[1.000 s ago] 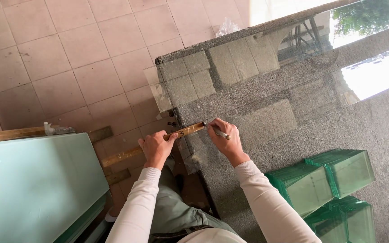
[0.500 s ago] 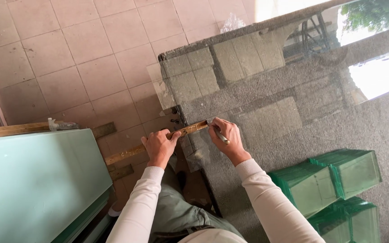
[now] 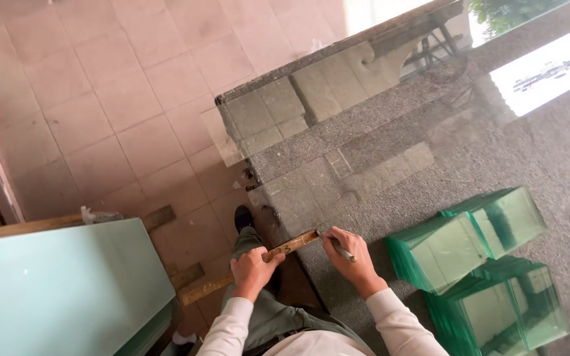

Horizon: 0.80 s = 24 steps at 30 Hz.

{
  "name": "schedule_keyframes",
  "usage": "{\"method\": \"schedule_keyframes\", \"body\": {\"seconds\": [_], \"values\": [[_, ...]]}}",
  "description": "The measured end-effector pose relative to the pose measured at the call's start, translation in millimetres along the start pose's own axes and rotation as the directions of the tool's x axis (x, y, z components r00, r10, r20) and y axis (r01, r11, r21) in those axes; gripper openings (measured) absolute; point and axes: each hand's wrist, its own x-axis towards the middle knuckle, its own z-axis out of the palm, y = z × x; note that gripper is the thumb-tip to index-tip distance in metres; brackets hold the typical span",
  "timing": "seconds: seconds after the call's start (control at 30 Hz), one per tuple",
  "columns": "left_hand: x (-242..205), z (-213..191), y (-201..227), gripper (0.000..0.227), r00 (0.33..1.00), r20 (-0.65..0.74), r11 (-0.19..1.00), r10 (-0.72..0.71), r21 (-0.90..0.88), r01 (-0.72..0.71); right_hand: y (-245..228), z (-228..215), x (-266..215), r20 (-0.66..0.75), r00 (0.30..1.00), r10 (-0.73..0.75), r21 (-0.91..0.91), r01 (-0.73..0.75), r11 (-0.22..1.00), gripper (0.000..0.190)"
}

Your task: Measuring and marking glass panes on a workbench using a ruler and marker

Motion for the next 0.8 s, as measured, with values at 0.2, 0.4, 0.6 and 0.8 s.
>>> {"method": "schedule_keyframes", "body": {"seconds": [0.2, 0.4, 0.6, 0.8], "values": [[27.3, -26.1, -13.2, 0.039, 0.993, 0.104, 0.989, -0.06, -0.127, 0.073, 5.3, -21.4, -51.8, -0.02, 0.999, 0.036, 0.154, -0.033, 0.987, 0.012], [84.6, -11.3, 2.2, 0.017, 0.995, -0.034, 0.847, -0.093, -0.528, 0.061, 32.8, -0.8, -113.3, 0.016, 0.956, 0.293, 0.169, -0.291, 0.942, 0.016], [79.0, -12.3, -14.1, 0.01, 0.988, -0.084, 0.726, -0.128, -0.687, 0.036, 28.3, 11.1, -123.9, 0.075, 0.927, 0.368, 0.119, -0.375, 0.919, 0.02], [41.4, -40.8, -82.5, 0.009, 0.989, 0.074, 0.663, -0.127, -0.735, 0.14, 14.9, 5.4, -123.9, 0.195, 0.929, 0.315, 0.081, -0.335, 0.939, 0.029]]}}
